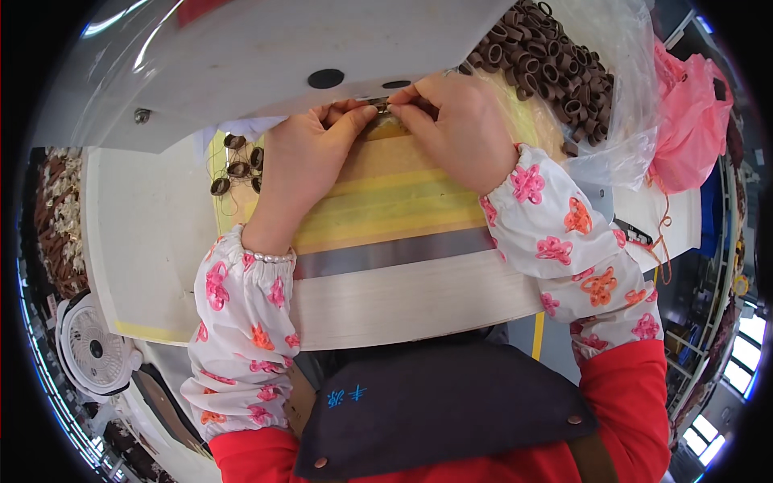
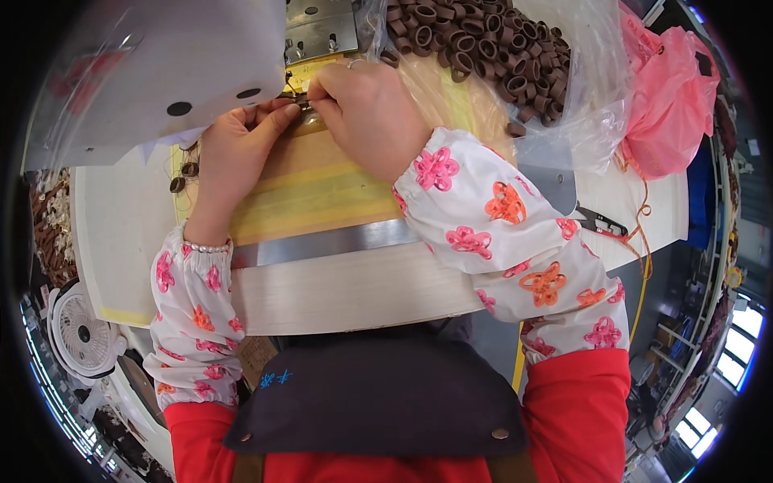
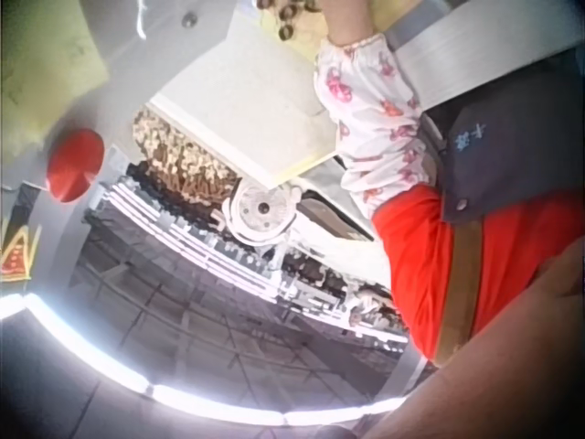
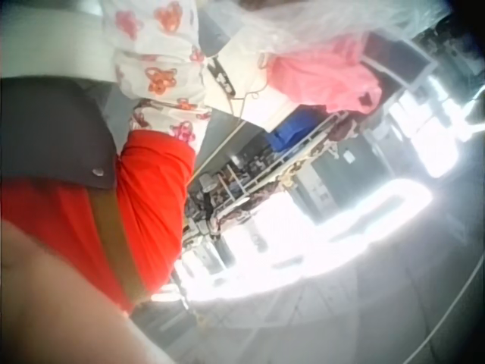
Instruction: Sewing small leather loop components using an industrial sewing machine.
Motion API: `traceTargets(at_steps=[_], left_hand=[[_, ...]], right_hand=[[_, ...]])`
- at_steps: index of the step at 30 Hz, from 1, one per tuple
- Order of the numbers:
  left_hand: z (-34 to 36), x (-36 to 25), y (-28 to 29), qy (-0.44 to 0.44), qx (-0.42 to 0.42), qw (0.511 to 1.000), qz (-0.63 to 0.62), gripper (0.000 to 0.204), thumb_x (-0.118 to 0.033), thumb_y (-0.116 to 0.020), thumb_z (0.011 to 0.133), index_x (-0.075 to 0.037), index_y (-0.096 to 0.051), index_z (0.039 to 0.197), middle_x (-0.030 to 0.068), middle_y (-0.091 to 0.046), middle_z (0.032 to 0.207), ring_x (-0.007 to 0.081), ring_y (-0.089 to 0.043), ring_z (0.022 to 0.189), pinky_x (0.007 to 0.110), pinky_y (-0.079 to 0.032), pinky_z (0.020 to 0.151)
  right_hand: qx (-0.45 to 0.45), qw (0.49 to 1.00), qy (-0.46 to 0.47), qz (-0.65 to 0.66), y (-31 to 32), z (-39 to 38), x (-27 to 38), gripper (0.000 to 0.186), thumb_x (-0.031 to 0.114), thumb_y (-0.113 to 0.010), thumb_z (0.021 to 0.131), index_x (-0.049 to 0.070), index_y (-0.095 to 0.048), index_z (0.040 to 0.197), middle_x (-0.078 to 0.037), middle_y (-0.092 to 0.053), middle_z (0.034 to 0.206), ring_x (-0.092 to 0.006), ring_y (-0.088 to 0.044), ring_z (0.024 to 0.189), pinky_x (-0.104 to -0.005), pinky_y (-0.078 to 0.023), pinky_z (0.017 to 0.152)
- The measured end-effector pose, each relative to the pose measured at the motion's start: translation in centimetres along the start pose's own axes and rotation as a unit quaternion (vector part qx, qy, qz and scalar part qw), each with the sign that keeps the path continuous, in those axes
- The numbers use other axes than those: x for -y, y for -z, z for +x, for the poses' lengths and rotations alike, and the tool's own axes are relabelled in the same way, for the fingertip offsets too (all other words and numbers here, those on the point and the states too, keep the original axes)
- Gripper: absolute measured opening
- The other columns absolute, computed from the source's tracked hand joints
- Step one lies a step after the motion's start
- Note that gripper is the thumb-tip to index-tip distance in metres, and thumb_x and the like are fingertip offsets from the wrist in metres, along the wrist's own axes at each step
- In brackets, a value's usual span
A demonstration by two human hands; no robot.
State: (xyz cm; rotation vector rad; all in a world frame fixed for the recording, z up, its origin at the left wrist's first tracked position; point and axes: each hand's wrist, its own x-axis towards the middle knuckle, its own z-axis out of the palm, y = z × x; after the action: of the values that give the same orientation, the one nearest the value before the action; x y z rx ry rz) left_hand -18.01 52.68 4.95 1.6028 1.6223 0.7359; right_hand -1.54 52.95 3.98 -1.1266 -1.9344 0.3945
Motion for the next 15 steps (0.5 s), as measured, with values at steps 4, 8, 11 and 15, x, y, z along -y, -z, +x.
traceTargets(at_steps=[4, 8, 11, 15], left_hand=[[0.1, -0.04, 0.01, 0.007, -0.004, 1.0, 0.008, 0.032, -0.03, -0.067, 0.075, 0.001, -0.062, 0.067, -0.0009, -0.064, 0.074, 0.0028, -0.05, 0.062, 0.018, -0.04, 0.061], [0.2, -0.16, 0.09, 0.014, 0.002, 1.0, 0.009, 0.033, -0.03, -0.067, 0.075, 0.001, -0.061, 0.063, -0.0015, -0.064, 0.073, 0.0028, -0.049, 0.061, 0.019, -0.039, 0.059], [0.3, 0.16, 0.09, 0.004, 0.0, 1.0, 0.007, 0.03, -0.03, -0.067, 0.075, 0.0, -0.064, 0.07, -0.0022, -0.062, 0.069, 0.0028, -0.048, 0.059, 0.019, -0.039, 0.059], [0.07, -0.42, 0.14, 0.01, 0.005, 1.0, 0.007, 0.028, -0.03, -0.068, 0.075, -0.003, -0.067, 0.08, -0.0035, -0.058, 0.062, 0.0025, -0.048, 0.059, 0.019, -0.039, 0.059]], right_hand=[[-0.003, 1.0, 0.003, -0.01, 0.05, 0.08, 0.17, 0.006, 0.004, -0.06, 0.071, -0.001, -0.056, 0.072, -0.016, -0.056, 0.064, -0.0327, -0.056, 0.063, -0.0386, -0.045, 0.056], [0.001, 1.0, 0.0, -0.016, 0.1, 0.17, 0.19, 0.007, 0.004, -0.06, 0.071, -0.001, -0.056, 0.072, -0.016, -0.056, 0.065, -0.033, -0.056, 0.064, -0.0392, -0.045, 0.056], [0.001, 1.0, 0.001, -0.02, 0.03, 0.18, 0.21, 0.006, 0.004, -0.06, 0.072, -0.001, -0.055, 0.072, -0.017, -0.057, 0.066, -0.0334, -0.056, 0.064, -0.0397, -0.045, 0.057], [0.008, 0.999, 0.007, -0.031, 0.12, 0.18, 0.07, 0.006, 0.003, -0.059, 0.072, -0.001, -0.055, 0.073, -0.018, -0.056, 0.066, -0.0342, -0.056, 0.065, -0.0399, -0.045, 0.058]])
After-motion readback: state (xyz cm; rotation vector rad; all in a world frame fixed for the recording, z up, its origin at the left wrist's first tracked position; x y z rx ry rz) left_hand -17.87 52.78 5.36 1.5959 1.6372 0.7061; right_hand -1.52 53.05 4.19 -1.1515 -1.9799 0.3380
